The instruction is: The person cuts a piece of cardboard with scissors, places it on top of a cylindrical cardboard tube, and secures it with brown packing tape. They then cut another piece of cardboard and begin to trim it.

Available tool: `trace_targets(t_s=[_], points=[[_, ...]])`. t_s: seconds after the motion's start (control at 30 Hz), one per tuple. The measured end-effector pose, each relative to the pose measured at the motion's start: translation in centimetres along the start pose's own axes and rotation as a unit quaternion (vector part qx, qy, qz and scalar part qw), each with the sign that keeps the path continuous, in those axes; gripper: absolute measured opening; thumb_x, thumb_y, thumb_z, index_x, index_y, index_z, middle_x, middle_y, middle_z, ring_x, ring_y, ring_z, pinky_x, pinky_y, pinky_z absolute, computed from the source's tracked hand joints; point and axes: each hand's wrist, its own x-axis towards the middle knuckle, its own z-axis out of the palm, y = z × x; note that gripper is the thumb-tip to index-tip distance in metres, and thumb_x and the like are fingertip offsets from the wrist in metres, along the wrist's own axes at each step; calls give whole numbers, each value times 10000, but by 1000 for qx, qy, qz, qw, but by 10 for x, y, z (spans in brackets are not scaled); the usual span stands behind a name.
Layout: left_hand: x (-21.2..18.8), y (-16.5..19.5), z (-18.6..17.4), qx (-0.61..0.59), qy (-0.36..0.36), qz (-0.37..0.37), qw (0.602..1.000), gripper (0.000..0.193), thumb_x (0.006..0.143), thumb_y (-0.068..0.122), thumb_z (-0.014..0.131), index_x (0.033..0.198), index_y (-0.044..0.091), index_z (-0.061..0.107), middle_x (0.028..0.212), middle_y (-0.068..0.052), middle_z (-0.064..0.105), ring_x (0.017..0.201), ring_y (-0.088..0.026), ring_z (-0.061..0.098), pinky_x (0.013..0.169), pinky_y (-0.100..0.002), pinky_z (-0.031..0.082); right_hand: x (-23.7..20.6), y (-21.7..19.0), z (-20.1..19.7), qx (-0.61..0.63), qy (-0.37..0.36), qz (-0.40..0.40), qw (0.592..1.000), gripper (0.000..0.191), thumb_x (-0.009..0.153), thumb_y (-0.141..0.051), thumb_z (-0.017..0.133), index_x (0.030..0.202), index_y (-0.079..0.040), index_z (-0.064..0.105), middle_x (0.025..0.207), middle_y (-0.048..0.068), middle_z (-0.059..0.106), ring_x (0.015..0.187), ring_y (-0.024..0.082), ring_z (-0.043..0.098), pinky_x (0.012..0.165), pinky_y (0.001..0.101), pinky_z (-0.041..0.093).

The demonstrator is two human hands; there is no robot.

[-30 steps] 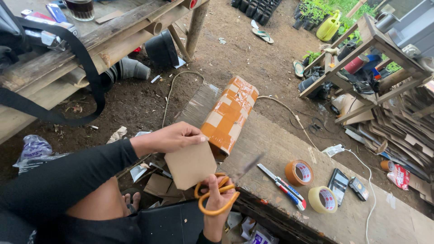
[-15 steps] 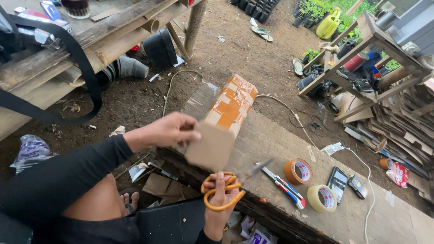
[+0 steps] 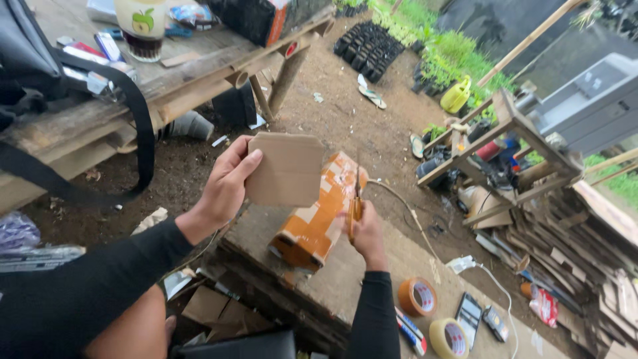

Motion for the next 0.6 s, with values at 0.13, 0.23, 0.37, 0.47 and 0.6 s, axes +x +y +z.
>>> trace_targets(t_s=[0.13,0.23,0.37,0.47,0.6], points=[[3,10,-6,-9,28,-10,1000,211,1084,193,469,1174,40,583,1039,5,627,919,-54,571,815,-222,485,48,14,-9,227,28,-4,973,186,958,-112,605,1089,-38,495,1033,162,735,840,295,724,673,399,578],[8,9,-3,-11,28,-5,1000,216,1072,193,468,1172,41,585,1043,-2,635,931,-57,581,823,-227,493,100,28,13,75,72,-194,976,229,935,-72,639,1085,-19,474,1008,170,718,878,254,731,696,353,582],[7,3,-4,-18,12,-1,1000,209,1074,184,462,1187,45,570,1062,6,616,986,-41,555,889,-210,467,132,58,25,10,-54,-289,956,182,966,-47,701,1073,-34,555,1001,176,777,907,249,755,765,342,573],[4,5,-16,17,16,21,999,197,1101,190,459,1163,37,568,1035,9,582,962,-41,520,864,-213,450,125,78,-3,194,-19,-100,976,162,940,-39,566,1068,-10,471,817,164,642,660,241,678,580,373,574],[3,7,-20,3,8,14,1000,201,1132,215,435,1172,41,527,1076,-4,564,976,-51,517,880,-221,464,75,115,-47,239,29,103,965,191,1007,-154,593,1056,24,544,818,126,635,590,187,590,493,338,481]])
